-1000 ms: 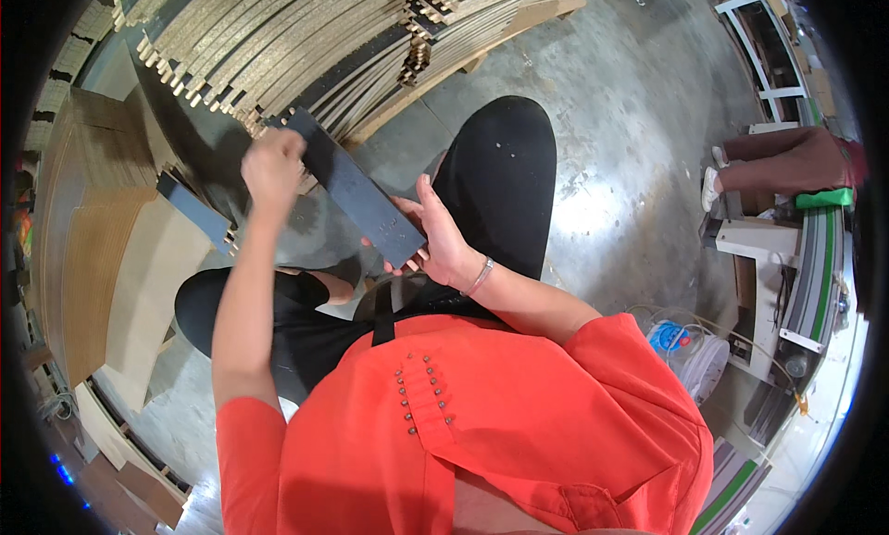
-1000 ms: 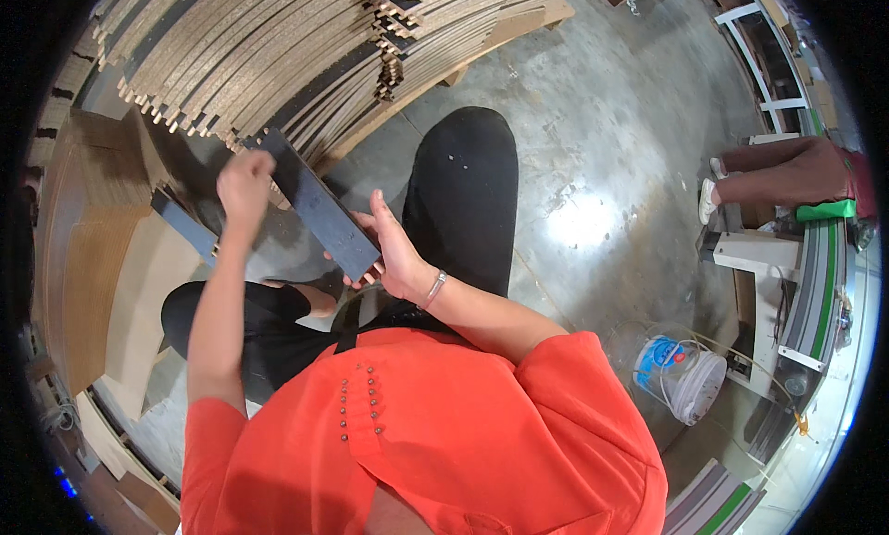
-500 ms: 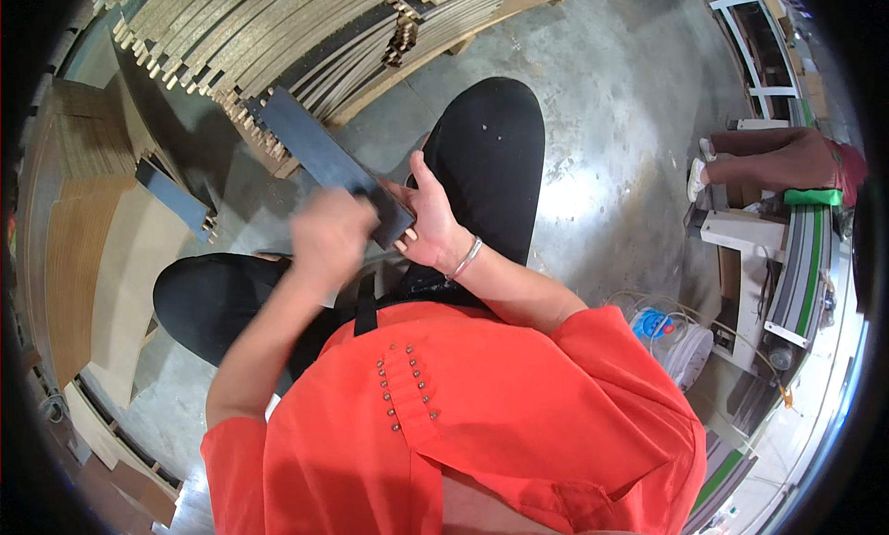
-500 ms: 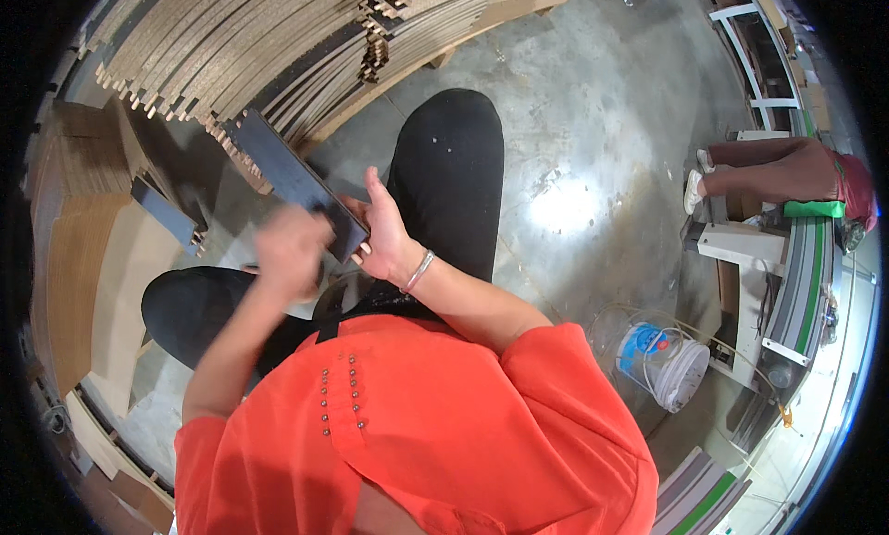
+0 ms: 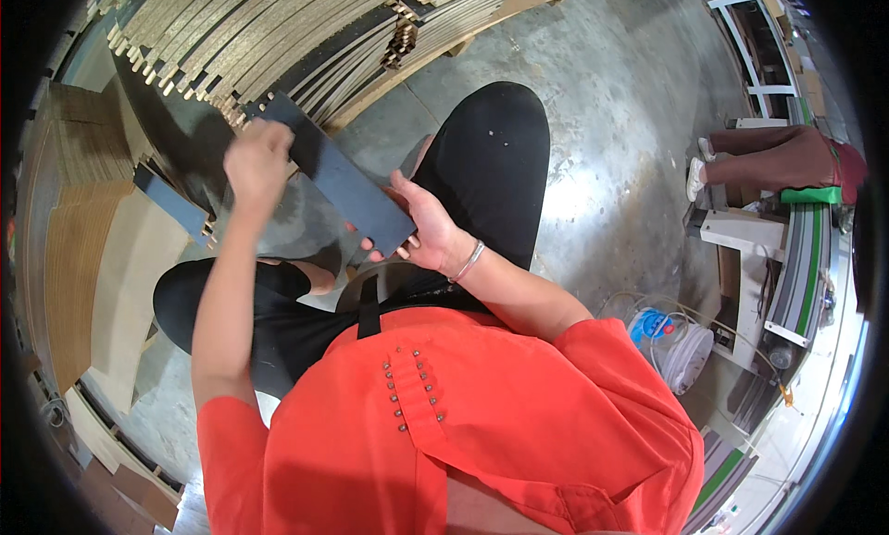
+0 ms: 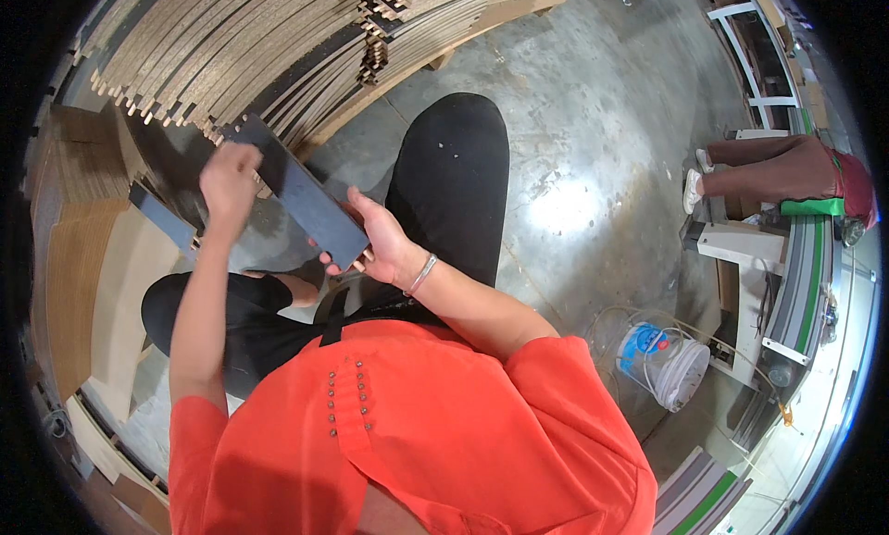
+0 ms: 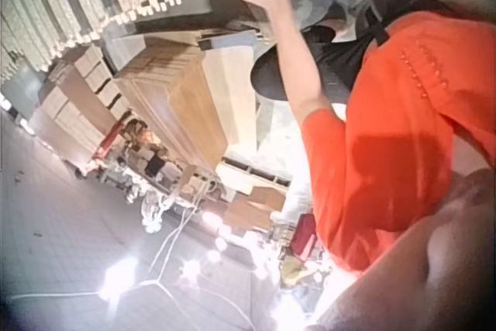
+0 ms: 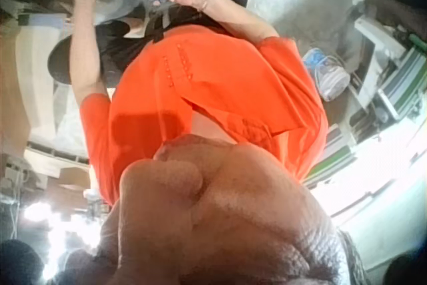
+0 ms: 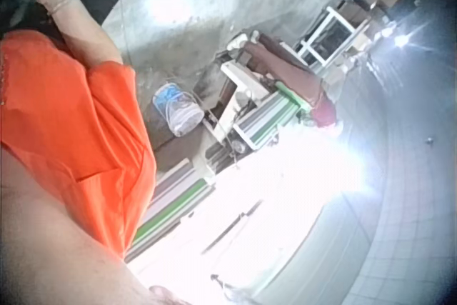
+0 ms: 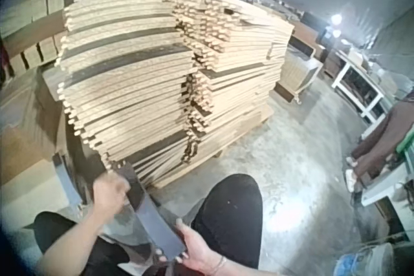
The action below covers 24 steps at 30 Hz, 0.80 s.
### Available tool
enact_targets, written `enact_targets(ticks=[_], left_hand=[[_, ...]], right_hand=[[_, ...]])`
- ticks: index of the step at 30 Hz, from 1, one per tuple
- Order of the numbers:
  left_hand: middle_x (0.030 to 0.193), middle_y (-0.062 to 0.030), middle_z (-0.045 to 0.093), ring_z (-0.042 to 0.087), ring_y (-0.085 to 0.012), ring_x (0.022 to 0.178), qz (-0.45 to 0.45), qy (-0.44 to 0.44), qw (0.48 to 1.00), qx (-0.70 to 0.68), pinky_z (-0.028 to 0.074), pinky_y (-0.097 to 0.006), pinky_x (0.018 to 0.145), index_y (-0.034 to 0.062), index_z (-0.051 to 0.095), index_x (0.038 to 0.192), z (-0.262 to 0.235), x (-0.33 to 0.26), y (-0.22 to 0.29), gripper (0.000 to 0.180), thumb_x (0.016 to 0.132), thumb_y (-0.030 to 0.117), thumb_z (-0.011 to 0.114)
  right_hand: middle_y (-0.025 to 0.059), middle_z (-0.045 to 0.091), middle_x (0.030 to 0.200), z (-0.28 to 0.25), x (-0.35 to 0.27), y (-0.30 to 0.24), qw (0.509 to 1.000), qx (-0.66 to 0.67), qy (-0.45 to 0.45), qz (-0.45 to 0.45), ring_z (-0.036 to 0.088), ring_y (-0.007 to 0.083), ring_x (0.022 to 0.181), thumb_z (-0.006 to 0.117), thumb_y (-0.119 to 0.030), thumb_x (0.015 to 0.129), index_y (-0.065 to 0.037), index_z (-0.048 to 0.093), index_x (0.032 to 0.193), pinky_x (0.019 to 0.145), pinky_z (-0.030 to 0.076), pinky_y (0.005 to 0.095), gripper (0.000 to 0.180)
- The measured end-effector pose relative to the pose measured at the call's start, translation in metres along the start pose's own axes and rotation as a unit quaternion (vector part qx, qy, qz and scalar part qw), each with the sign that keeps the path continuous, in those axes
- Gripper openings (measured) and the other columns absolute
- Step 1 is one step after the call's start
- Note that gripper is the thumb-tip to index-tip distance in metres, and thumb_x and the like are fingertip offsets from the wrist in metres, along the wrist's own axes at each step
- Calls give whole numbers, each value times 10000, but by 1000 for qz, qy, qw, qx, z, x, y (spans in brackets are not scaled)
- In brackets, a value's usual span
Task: Inspecting and cleaning edges of wooden furniture panels using a scraper tool in a factory environment.
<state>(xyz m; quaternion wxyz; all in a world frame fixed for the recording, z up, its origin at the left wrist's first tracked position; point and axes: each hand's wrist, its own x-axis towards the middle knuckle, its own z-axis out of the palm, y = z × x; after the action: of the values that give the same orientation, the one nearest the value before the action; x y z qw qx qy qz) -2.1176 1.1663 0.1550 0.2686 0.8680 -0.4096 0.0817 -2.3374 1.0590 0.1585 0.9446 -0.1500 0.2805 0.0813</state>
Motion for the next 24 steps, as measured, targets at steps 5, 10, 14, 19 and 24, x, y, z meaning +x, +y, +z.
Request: enact_targets(ticks=[5, 10, 14, 19, 24], left_hand=[[768, -67, 641, 614, -209, 684, -43, 29, 992, -112, 464, -312, 620, 52, 662, 853, -32, -31, -24, 73, 788, 52, 631], [879, -15, 644, 596, -126, 805, -325, -130, 687, -637, 481, -309, 683, 34, 648, 967, -56, -54, 33, 112, 871, 84, 619], [956, -21, 639, 570, -113, 901, -360, -157, 488, -780, 462, -294, 787, 27, 634, 1032, -13, -74, 38, 169, 868, 60, 612], [894, -7, 622, 562, -104, 843, -385, -85, 610, -687, 426, -238, 791, 3, 630, 982, -21, -97, 18, 119, 874, 42, 597], [866, -7, 619, 565, -89, 809, -364, -105, 625, -682, 427, -214, 754, -4, 630, 962, -44, -119, 24, 105, 872, 32, 592]], right_hand=[[157, 619, 899, 24, -18, -17, 995, -92, 27, -7, 634, 229, 657, 277, -388, 1003, 6, 497, 1157, 530, 547, 318, 476], [111, 631, 785, 36, -19, -26, 947, -281, 81, -134, 611, 177, 524, 375, -332, 996, -15, 555, 1013, 386, 444, 232, 366], [120, 660, 861, 36, -17, -4, 964, -258, 22, -65, 651, 186, 622, 404, -336, 988, -33, 563, 1021, 433, 470, 273, 343], [139, 603, 1068, 40, -50, -38, 333, -806, 115, -476, 567, 294, 973, 569, -290, 892, -77, 578, 1161, 826, 474, 399, 343], [5, 594, 1082, -22, -125, -14, 95, -930, -190, -300, 512, 210, 1099, 627, -404, 765, -187, 625, 1016, 1024, 332, 462, 331]])
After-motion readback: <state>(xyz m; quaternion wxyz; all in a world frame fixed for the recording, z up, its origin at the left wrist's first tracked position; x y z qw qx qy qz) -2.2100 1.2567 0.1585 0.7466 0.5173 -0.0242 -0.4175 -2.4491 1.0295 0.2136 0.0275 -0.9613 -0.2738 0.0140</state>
